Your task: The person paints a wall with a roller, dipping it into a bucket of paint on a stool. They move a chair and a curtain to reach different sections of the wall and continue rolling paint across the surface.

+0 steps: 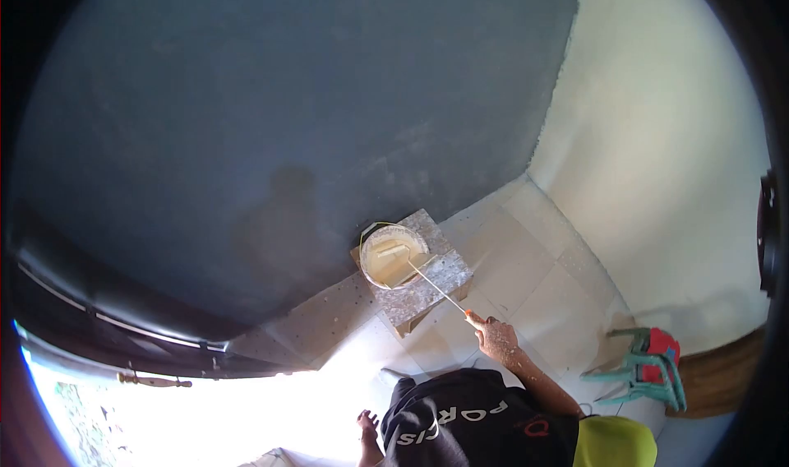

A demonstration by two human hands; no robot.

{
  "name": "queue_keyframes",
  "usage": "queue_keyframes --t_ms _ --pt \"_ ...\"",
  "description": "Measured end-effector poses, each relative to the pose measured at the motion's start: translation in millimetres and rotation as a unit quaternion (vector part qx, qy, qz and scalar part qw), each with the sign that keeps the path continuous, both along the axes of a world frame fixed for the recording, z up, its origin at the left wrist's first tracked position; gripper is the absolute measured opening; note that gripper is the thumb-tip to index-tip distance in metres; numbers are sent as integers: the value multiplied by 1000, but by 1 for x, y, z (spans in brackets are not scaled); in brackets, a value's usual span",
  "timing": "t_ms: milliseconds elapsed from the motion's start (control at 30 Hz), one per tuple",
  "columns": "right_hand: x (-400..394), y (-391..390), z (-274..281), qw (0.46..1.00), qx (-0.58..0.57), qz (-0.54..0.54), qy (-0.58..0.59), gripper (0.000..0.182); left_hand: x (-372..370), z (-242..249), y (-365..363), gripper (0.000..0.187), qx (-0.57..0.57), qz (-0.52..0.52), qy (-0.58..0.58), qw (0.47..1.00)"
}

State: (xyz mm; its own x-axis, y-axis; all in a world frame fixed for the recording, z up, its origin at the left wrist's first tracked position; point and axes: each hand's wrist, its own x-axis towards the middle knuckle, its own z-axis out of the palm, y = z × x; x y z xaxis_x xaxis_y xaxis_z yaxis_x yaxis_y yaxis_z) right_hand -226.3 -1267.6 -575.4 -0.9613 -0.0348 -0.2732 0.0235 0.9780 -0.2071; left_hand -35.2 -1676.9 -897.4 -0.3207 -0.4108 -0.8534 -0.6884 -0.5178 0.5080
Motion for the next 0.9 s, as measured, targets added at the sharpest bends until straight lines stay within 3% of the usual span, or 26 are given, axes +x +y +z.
queue_keyframes --t_ms 167,267,333,467,533,600,667,733,833,900 --pt "-11 50 32 998 -15 41 40 53 -12 26 72 39 -35 -53 40 997" --pt "-30 82 92 993 -24 86 75 43 -21 50 109 39 -88 -113 83 986" --pt "-50 97 132 993 -2 105 58 35 -27 67 128 31 -115 -139 114 977" --pt "-101 95 185 984 -18 178 -1 40 -27 82 161 27 -145 -156 157 964" --pt "-127 78 181 979 31 201 -21 36 -19 58 164 26 -157 -157 205 953" --pt "-150 55 142 967 101 233 -31 30 -25 83 170 26 -143 -126 193 962" --pt "-160 31 96 974 72 214 -10 28 -34 100 166 26 -126 -101 187 969" --pt "-158 19 84 981 43 191 6 27 -36 99 155 26 -117 -83 186 972" --pt "-166 18 115 976 50 207 46 23 -51 95 137 27 -97 -75 183 975" --pt "-175 20 169 963 108 244 -17 33 -61 88 126 22 -64 -32 189 979"
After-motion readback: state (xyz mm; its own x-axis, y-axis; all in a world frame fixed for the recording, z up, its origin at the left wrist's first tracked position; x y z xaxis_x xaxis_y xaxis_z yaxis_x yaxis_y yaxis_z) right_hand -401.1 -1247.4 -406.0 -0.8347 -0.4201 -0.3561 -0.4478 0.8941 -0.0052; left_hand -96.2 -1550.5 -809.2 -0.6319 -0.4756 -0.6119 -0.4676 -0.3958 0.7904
